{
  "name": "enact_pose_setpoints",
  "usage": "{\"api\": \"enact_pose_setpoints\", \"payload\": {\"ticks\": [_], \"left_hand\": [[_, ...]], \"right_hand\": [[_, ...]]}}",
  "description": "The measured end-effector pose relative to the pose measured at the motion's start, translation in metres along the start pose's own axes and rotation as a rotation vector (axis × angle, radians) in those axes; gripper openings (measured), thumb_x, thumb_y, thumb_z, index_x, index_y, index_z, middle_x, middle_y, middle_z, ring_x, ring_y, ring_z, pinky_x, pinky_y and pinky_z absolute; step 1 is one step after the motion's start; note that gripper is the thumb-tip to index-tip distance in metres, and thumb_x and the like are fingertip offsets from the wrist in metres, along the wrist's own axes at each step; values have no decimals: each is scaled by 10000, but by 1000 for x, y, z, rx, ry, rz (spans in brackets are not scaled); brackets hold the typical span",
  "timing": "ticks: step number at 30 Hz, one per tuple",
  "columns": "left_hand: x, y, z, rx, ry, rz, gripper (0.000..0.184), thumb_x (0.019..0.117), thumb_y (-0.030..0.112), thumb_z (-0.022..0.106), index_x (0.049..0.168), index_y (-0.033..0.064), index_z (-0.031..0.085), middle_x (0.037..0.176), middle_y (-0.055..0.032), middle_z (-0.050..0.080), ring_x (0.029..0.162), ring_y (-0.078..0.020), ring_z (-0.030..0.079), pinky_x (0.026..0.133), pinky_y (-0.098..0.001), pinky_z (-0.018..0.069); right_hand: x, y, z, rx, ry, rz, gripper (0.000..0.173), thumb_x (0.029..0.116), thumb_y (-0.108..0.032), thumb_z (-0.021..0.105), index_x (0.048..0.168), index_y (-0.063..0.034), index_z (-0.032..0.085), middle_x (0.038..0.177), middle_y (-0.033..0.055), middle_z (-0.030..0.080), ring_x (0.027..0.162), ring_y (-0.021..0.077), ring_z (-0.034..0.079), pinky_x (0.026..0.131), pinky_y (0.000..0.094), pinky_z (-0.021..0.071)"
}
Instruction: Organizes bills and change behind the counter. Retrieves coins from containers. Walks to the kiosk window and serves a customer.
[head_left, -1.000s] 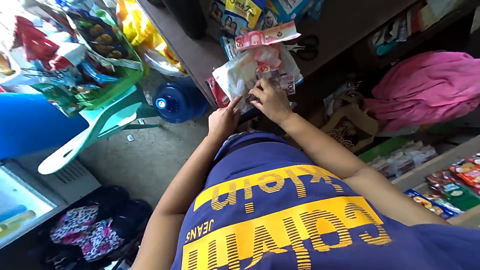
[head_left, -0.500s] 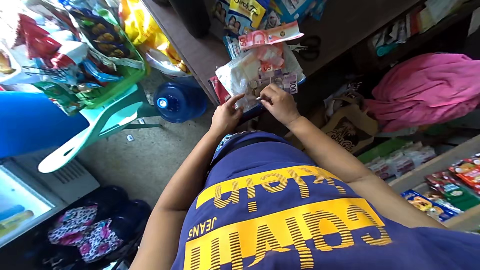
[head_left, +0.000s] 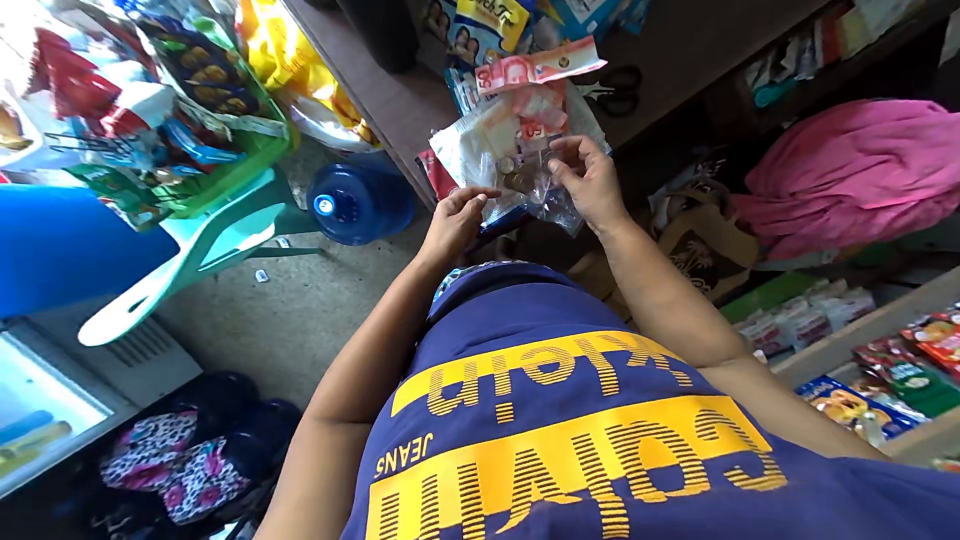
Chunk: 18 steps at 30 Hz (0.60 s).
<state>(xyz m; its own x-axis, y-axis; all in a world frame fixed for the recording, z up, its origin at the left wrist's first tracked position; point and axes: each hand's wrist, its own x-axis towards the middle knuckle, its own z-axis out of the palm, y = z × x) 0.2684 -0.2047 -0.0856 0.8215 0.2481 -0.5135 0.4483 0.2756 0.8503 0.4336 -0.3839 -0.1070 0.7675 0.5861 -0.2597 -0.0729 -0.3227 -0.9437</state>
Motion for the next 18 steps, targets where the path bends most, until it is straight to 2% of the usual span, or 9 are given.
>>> {"api": "enact_pose_setpoints", "payload": {"ticks": [2, 4, 5, 6, 8, 9, 10, 14, 18], "left_hand": [[0, 7, 1, 218, -48, -10, 320, 1082, 169, 453, 1337, 92, 631, 806, -10, 632, 585, -42, 489, 559, -229, 430], [4, 9, 3, 356, -80, -71, 420, 1082, 171, 462, 1494, 98, 505, 913, -101, 673, 685, -114, 538, 694, -330, 479], [6, 8, 4, 347, -74, -107, 446, 1086, 170, 459, 1526, 95, 460, 904, -109, 652, 676, -121, 517, 681, -328, 467], [8, 5, 4, 287, -60, -133, 449, 1091, 164, 447, 1534, 93, 444, 841, -75, 584, 624, -103, 463, 608, -291, 428], [11, 0, 2, 56, -42, -157, 429, 1092, 135, 394, 1513, 82, 455, 685, 27, 426, 499, -53, 373, 459, -218, 340], [11, -1, 1, -66, -44, -167, 431, 1090, 127, 353, 1506, 73, 453, 643, 61, 376, 460, -37, 333, 419, -197, 300], [9, -1, 0, -159, -53, -178, 442, 1089, 132, 312, 1505, 66, 444, 617, 79, 348, 440, -28, 303, 405, -188, 274], [5, -2, -6, -333, -85, -206, 486, 1129, 265, 193, 1503, 84, 444, 608, 79, 408, 420, -16, 309, 392, -159, 285], [3, -3, -9, -379, -66, -181, 475, 1126, 267, 204, 1455, 86, 495, 616, 83, 423, 430, -9, 326, 400, -150, 292]], "right_hand": [[-1, -10, 4, 210, -20, 138, 228, 1020, -34, 444, 1191, 6, 590, 1060, 60, 627, 856, 107, 671, 762, 292, 606], [-2, -16, 12, 154, -48, 222, 264, 1036, -110, 344, 1020, -29, 595, 860, -6, 604, 660, 50, 596, 601, 230, 537], [-2, -17, 17, 12, -98, 199, 276, 1044, -133, 368, 981, -21, 612, 785, -7, 571, 609, 49, 529, 575, 234, 481], [-2, -19, 21, -175, -155, 144, 260, 1056, -156, 443, 1020, 1, 647, 786, 37, 582, 632, 102, 515, 622, 305, 467], [-5, -16, 33, -581, -179, -34, 258, 1014, -254, 602, 1140, -53, 704, 813, 123, 672, 702, 274, 638, 676, 496, 526], [-6, -14, 38, -748, -174, -104, 309, 1001, -287, 631, 1224, -86, 706, 909, 166, 732, 799, 362, 710, 709, 576, 548], [-7, -11, 43, -860, -163, -157, 338, 995, -286, 642, 1271, -97, 690, 966, 185, 744, 847, 406, 726, 706, 604, 547], [-4, -13, 49, -1035, -96, -184, 330, 966, -273, 671, 1206, -46, 689, 926, 207, 734, 809, 428, 721, 653, 597, 532], [4, -6, 42, -1066, -29, -297, 292, 940, -300, 663, 1002, -18, 704, 806, 182, 714, 713, 396, 714, 579, 564, 520]]}}
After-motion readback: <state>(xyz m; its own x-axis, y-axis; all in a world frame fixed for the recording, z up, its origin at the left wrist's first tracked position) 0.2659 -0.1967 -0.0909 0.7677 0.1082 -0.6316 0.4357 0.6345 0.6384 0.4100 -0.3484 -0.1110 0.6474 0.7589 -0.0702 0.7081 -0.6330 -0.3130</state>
